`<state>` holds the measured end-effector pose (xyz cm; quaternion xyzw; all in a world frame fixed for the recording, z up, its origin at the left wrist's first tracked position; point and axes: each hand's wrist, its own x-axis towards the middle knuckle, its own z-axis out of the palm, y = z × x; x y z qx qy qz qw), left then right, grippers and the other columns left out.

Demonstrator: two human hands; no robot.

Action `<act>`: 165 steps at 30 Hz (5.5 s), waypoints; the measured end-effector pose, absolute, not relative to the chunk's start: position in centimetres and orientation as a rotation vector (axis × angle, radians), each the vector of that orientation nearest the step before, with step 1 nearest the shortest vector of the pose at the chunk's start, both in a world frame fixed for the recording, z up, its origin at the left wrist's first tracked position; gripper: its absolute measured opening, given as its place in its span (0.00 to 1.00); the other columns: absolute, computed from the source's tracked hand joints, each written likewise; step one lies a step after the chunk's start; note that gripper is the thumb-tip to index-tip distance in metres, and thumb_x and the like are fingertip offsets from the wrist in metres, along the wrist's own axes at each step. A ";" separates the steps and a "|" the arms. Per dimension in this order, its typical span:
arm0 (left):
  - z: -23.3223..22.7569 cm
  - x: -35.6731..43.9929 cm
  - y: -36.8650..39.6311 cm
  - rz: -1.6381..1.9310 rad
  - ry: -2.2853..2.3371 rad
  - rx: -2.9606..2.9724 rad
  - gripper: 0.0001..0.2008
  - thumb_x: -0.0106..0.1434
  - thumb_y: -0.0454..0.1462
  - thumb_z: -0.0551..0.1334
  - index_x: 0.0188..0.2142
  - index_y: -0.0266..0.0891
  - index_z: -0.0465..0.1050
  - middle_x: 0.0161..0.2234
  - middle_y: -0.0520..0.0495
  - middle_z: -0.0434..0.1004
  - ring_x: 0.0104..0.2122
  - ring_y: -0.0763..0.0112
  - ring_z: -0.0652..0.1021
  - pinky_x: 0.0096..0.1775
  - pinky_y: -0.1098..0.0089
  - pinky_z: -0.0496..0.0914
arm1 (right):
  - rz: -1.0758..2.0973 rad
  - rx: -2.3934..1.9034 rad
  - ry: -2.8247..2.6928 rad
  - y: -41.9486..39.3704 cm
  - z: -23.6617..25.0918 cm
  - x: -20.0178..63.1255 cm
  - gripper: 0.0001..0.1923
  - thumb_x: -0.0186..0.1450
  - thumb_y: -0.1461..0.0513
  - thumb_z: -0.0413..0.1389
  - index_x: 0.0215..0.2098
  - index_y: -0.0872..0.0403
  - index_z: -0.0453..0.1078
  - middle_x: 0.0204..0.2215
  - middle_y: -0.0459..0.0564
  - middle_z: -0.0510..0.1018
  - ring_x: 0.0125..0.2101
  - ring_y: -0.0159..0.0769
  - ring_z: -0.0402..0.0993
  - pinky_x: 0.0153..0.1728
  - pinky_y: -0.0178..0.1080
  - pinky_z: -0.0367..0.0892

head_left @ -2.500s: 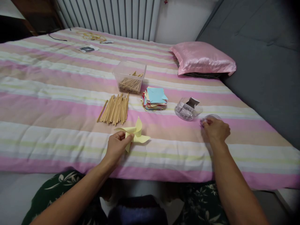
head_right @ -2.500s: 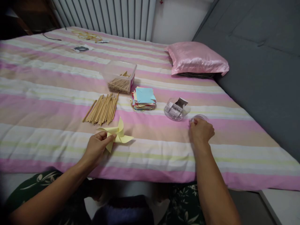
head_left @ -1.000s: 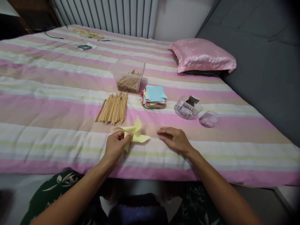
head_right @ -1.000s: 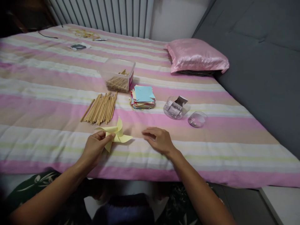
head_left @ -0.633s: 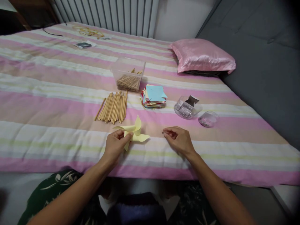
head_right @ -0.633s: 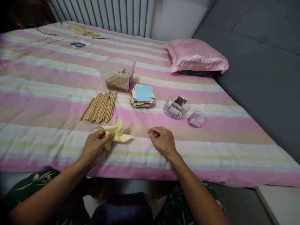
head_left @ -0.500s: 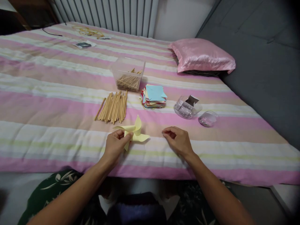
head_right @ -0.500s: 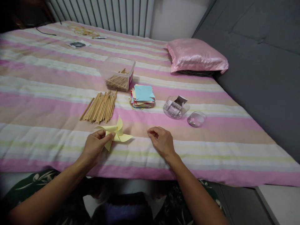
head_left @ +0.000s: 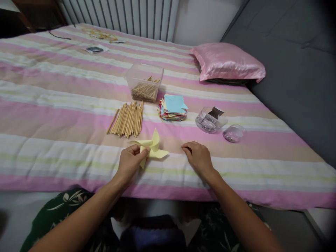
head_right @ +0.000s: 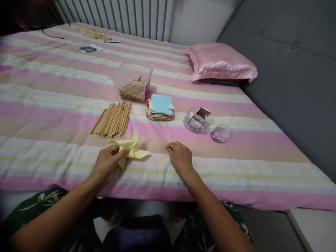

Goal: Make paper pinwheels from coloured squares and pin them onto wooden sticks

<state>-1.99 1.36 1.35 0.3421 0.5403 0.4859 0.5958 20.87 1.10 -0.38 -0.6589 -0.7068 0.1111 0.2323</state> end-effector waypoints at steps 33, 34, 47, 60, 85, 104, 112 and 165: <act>2.0 0.0 -1.9 1.007 1.184 0.909 0.16 0.43 0.40 0.70 0.12 0.36 0.66 0.11 0.57 0.57 0.15 0.81 0.59 0.18 0.76 0.52 | 0.695 -1.413 -1.458 -4.8 1.9 14.2 0.02 0.55 0.59 0.61 0.27 0.46 0.77 0.39 0.49 0.68 0.44 0.42 0.64 0.47 0.48 0.61; 2.0 0.0 -1.9 1.006 1.175 0.910 0.14 0.44 0.40 0.70 0.12 0.36 0.68 0.12 0.57 0.57 0.15 0.81 0.59 0.18 0.76 0.52 | 0.699 -1.410 -1.454 -4.8 1.9 14.2 0.02 0.55 0.59 0.62 0.27 0.46 0.77 0.38 0.49 0.69 0.43 0.41 0.65 0.46 0.47 0.61; 2.0 -0.2 -1.8 0.935 0.998 0.837 0.06 0.46 0.38 0.70 0.22 0.37 0.78 0.21 0.47 0.77 0.22 0.72 0.73 0.26 0.72 0.65 | 0.813 -1.394 -1.378 -4.7 2.1 14.5 0.02 0.54 0.59 0.62 0.27 0.47 0.77 0.35 0.49 0.69 0.40 0.39 0.67 0.45 0.45 0.63; 1.7 -0.1 -1.7 0.903 1.024 0.911 0.09 0.46 0.39 0.69 0.22 0.34 0.76 0.19 0.49 0.74 0.20 0.76 0.71 0.25 0.74 0.63 | 1.050 -1.365 -1.288 -4.4 1.9 14.9 0.04 0.55 0.59 0.61 0.27 0.50 0.77 0.37 0.50 0.70 0.42 0.39 0.68 0.47 0.44 0.63; 1.3 -0.1 -1.7 1.017 1.176 1.322 0.22 0.51 0.41 0.65 0.12 0.38 0.54 0.14 0.59 0.46 0.16 0.82 0.51 0.18 0.75 0.45 | 1.172 -1.375 -1.228 -4.5 2.2 14.6 0.12 0.57 0.57 0.59 0.39 0.53 0.71 0.33 0.48 0.78 0.34 0.36 0.72 0.34 0.35 0.66; 1.2 -0.2 -1.9 1.012 1.209 1.280 0.19 0.48 0.42 0.65 0.12 0.37 0.59 0.13 0.58 0.51 0.15 0.81 0.54 0.18 0.75 0.48 | 1.101 -1.420 -1.299 -4.6 2.4 14.4 0.12 0.57 0.56 0.59 0.36 0.54 0.75 0.30 0.48 0.79 0.31 0.37 0.74 0.36 0.40 0.68; 1.3 -0.1 -1.7 0.954 1.218 1.196 0.19 0.46 0.42 0.65 0.12 0.38 0.57 0.14 0.59 0.50 0.16 0.81 0.54 0.19 0.75 0.47 | 1.129 -1.415 -1.234 -4.6 2.2 14.3 0.12 0.56 0.56 0.60 0.35 0.54 0.69 0.29 0.47 0.78 0.30 0.34 0.73 0.32 0.35 0.67; 1.6 -0.2 -1.9 0.955 1.166 1.286 0.21 0.50 0.42 0.65 0.12 0.38 0.56 0.14 0.59 0.47 0.16 0.81 0.52 0.18 0.75 0.46 | 1.097 -1.302 -1.120 -4.8 1.8 14.2 0.17 0.54 0.60 0.62 0.39 0.52 0.62 0.29 0.47 0.76 0.32 0.35 0.74 0.32 0.37 0.69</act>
